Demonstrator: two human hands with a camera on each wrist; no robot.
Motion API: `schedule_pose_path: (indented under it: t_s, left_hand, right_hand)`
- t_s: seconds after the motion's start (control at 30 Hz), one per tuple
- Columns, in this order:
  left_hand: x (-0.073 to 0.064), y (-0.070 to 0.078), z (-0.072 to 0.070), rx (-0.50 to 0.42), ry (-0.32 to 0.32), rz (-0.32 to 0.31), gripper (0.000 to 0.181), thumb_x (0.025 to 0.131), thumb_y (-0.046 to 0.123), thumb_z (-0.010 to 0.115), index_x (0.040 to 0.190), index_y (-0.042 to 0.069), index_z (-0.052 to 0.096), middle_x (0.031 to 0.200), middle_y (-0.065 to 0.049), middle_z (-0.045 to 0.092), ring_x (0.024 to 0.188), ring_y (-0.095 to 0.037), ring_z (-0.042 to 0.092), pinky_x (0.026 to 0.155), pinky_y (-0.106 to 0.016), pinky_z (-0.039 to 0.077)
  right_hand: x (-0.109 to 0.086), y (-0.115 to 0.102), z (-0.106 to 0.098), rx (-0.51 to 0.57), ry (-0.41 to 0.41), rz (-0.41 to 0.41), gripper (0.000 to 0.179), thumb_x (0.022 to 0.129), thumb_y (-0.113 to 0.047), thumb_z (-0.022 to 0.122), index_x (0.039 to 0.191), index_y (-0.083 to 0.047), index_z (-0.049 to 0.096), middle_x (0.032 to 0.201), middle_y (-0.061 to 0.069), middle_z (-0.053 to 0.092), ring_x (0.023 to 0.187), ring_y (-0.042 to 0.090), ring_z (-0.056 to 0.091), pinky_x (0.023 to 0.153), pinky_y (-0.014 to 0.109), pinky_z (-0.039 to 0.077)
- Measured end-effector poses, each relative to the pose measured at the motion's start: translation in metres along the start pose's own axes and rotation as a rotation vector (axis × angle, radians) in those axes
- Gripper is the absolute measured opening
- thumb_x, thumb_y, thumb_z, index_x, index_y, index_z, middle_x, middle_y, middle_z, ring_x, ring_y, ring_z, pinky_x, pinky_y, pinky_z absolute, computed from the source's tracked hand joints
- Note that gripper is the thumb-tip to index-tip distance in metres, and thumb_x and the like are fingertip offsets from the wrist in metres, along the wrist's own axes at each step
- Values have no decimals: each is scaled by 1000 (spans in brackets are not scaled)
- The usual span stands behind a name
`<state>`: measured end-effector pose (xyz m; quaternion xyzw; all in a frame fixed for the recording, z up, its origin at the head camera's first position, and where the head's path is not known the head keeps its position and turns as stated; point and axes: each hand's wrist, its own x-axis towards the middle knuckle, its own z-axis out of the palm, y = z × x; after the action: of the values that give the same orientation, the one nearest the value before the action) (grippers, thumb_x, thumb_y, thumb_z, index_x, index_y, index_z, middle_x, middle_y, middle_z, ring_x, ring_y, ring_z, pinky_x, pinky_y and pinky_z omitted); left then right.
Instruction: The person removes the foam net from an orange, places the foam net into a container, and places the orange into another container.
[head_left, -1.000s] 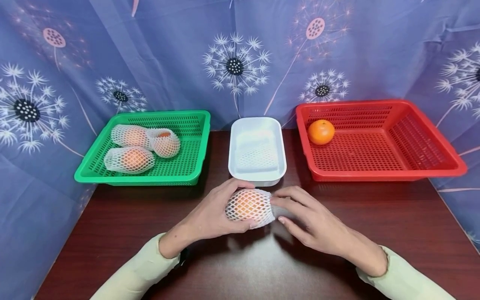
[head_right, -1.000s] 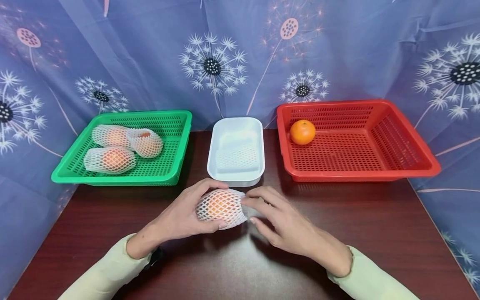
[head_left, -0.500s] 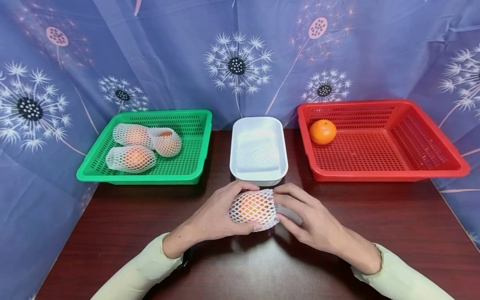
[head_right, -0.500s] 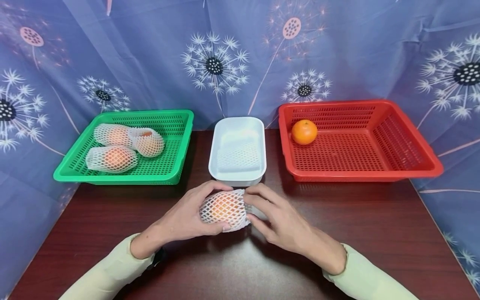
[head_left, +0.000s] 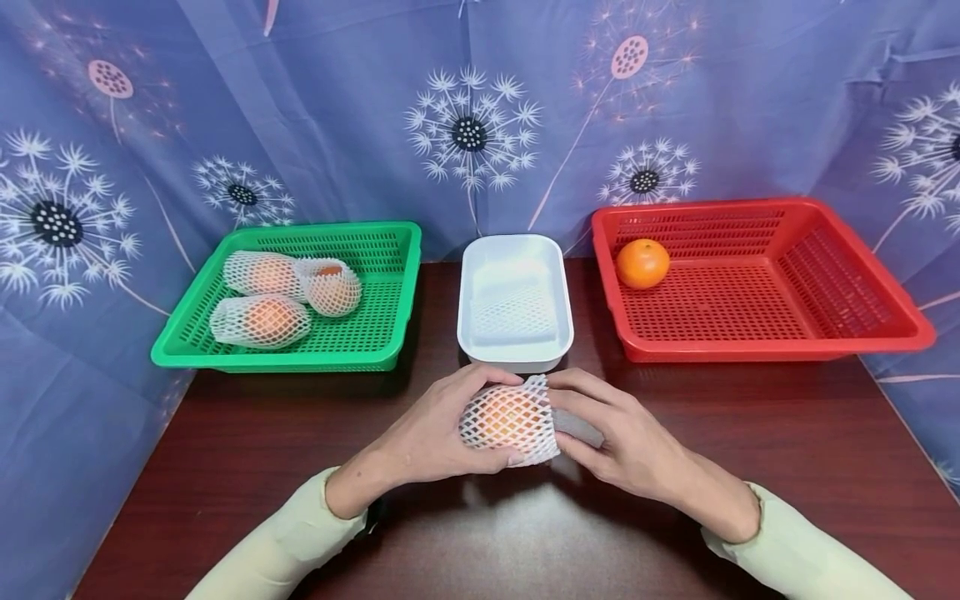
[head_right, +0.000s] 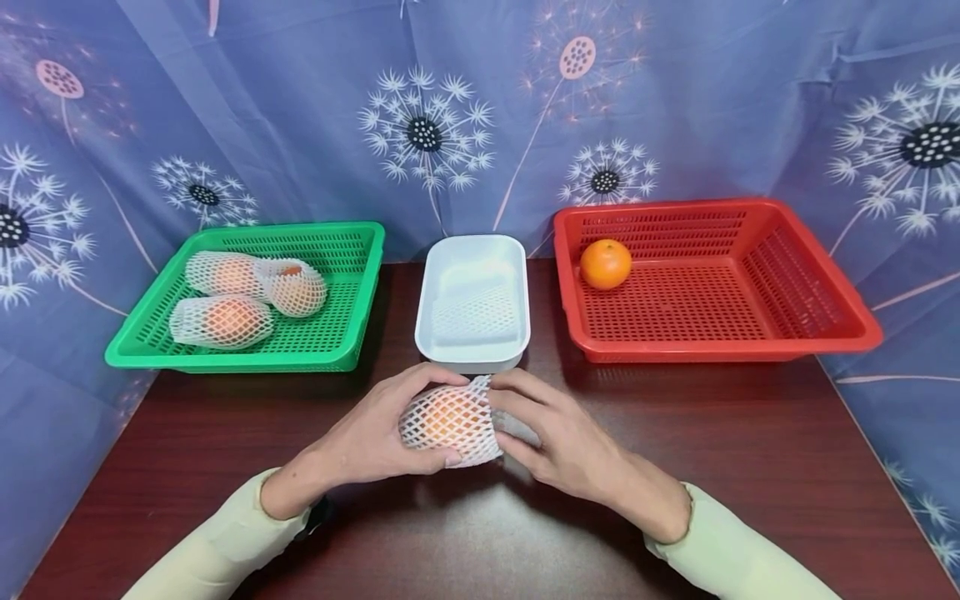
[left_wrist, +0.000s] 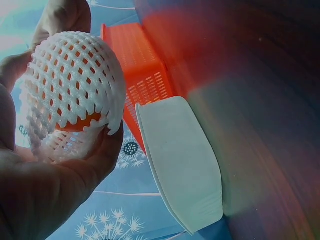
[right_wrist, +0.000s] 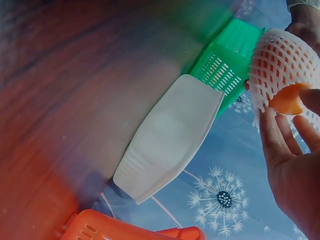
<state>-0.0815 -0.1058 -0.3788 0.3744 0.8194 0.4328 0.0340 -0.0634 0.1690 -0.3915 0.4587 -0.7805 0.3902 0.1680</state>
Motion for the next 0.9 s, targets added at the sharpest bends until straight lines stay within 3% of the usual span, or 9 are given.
schedule_pose_path:
  t_s: [0.2, 0.6, 0.9]
  left_hand:
    - [2, 1, -1, 3, 2, 19, 74, 77, 34, 93, 141, 19, 57, 130, 7, 64, 113, -9, 62, 97, -30, 52]
    - [7, 4, 1, 6, 20, 10, 75, 79, 42, 93, 142, 21, 58, 130, 9, 66, 112, -8, 63, 96, -29, 52]
    - [10, 8, 1, -21, 35, -8, 76, 78, 42, 95, 141, 20, 59, 128, 9, 67, 111, -9, 65, 95, -29, 54]
  right_hand:
    - [-1, 0, -2, 5, -23, 23, 48, 90, -16, 84, 135, -12, 69, 136, 5, 64, 122, 18, 62, 111, 20, 40]
    - [0, -2, 0, -37, -31, 63, 70, 70, -8, 87, 136, -12, 66, 139, 4, 61, 125, 18, 59, 112, 18, 37]
    - [4, -4, 2, -66, -13, 81, 71, 71, -13, 90, 137, -10, 64, 140, 6, 58, 125, 19, 58, 113, 19, 36]
